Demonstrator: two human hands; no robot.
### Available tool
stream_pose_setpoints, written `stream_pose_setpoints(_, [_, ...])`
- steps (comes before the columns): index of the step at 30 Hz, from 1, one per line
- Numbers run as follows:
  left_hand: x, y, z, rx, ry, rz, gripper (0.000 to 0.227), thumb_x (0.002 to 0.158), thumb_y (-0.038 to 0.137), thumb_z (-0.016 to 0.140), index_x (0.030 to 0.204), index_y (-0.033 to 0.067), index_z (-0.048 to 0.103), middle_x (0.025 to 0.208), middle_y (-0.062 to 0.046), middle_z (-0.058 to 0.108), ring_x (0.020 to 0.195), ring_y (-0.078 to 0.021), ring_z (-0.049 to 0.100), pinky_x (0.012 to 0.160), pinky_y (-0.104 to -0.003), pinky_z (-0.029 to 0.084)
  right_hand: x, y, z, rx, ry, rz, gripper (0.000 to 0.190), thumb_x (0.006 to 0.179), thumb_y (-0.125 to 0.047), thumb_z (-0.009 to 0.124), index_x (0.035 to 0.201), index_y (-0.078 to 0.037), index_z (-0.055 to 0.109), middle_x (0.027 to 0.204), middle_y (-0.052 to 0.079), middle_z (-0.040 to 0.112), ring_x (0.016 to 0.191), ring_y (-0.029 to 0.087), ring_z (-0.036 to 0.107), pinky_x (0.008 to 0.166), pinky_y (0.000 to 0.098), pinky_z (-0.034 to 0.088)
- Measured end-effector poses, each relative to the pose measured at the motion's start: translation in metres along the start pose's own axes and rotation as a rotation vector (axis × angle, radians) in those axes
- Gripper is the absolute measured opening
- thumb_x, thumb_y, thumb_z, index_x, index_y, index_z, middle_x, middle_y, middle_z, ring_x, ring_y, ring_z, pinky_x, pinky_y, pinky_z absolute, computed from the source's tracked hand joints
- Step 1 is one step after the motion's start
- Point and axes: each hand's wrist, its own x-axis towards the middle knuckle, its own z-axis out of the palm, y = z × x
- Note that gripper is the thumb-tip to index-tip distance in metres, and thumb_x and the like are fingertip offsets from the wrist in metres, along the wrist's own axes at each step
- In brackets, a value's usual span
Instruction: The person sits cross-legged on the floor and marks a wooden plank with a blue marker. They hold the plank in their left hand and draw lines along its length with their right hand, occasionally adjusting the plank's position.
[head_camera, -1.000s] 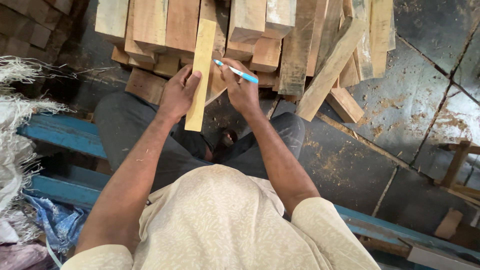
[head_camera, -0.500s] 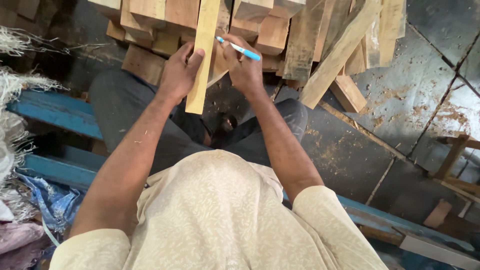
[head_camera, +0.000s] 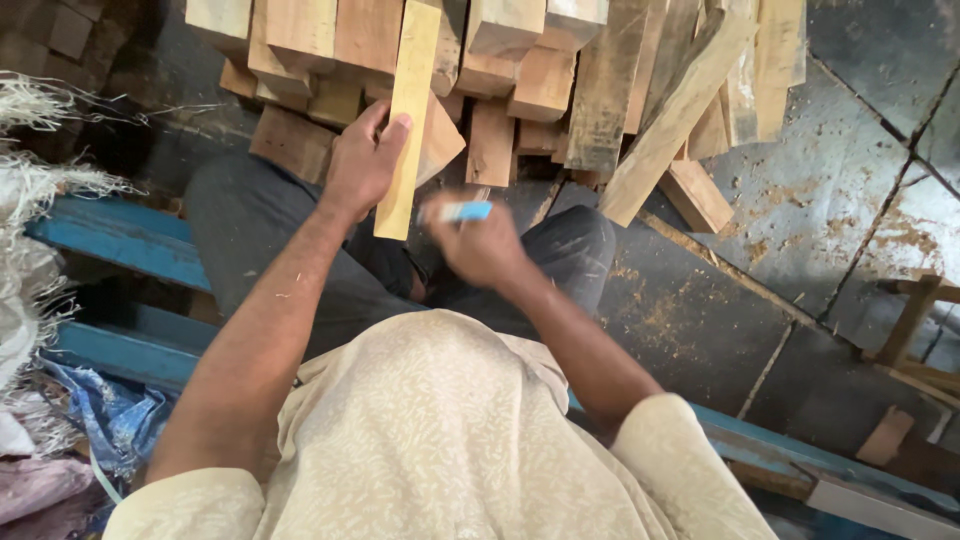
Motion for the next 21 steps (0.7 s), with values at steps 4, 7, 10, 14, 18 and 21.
stream_pose_setpoints(4, [0.006, -0.007, 0.001, -0.055, 0.007, 0.05, 0.038, 0.103, 0.033, 0.058, 0.127, 0.0047, 0.066, 0.098, -0.008, 0.073, 0.084, -0.0136, 0.067, 0.076, -0.033, 0.053, -0.029, 0.009, 0.007, 0.276, -0.053, 0.161, 0.016, 0.097, -0.014, 0.07, 0.11, -0.006, 0.072, 0.1, 0.009, 0.076, 0.089, 0.019, 0.069, 0.079, 0.0313, 0.056])
stream_pose_setpoints(7, [0.002, -0.01, -0.008, -0.188, 0.023, -0.07, 0.036, 0.104, 0.032, 0.056, 0.125, 0.0052, 0.068, 0.095, -0.005, 0.069, 0.08, -0.0105, 0.061, 0.073, -0.031, 0.053, 0.0, 0.03, -0.018, 0.215, 0.222, 0.174, 0.022, 0.102, -0.018, 0.068, 0.121, -0.009, 0.073, 0.105, 0.01, 0.077, 0.094, 0.029, 0.071, 0.083, 0.0369, 0.058])
stream_pose_setpoints(10, [-0.001, -0.009, -0.032, -0.258, 0.117, -0.116, 0.035, 0.106, 0.031, 0.052, 0.125, 0.0064, 0.067, 0.094, -0.001, 0.067, 0.08, -0.0077, 0.061, 0.072, -0.029, 0.053, 0.046, 0.043, -0.054, -0.131, 0.074, -0.075, 0.076, 0.078, -0.016, 0.09, 0.142, -0.011, 0.05, 0.137, 0.017, 0.062, 0.126, 0.039, 0.06, 0.101, 0.0456, 0.049])
stream_pose_setpoints(14, [-0.026, -0.015, -0.058, -0.373, 0.184, 0.023, 0.034, 0.109, 0.029, 0.052, 0.125, 0.0025, 0.066, 0.1, 0.001, 0.064, 0.087, -0.0064, 0.058, 0.077, -0.027, 0.051, 0.116, 0.051, -0.055, -0.128, -0.209, -0.306, 0.109, 0.064, -0.006, 0.09, 0.157, -0.012, 0.032, 0.155, 0.021, 0.043, 0.141, 0.044, 0.044, 0.113, 0.0477, 0.041])
stream_pose_setpoints(18, [-0.047, -0.028, -0.066, -0.55, 0.19, -0.107, 0.034, 0.106, 0.031, 0.052, 0.122, 0.0041, 0.064, 0.089, -0.001, 0.062, 0.074, -0.0099, 0.058, 0.067, -0.029, 0.051, 0.134, 0.06, -0.041, 0.01, -0.348, -0.166, 0.106, 0.06, -0.01, 0.086, 0.153, -0.014, 0.036, 0.153, 0.014, 0.046, 0.13, 0.035, 0.056, 0.108, 0.0429, 0.048])
stream_pose_setpoints(21, [-0.049, -0.041, -0.056, -0.531, 0.234, -0.019, 0.035, 0.11, 0.03, 0.053, 0.127, 0.0024, 0.065, 0.1, 0.002, 0.063, 0.087, -0.0041, 0.056, 0.076, -0.024, 0.049, 0.101, 0.068, -0.014, -0.047, -0.016, -0.168, 0.108, 0.057, -0.022, 0.098, 0.146, -0.008, 0.04, 0.14, 0.015, 0.053, 0.132, 0.035, 0.055, 0.111, 0.0443, 0.045])
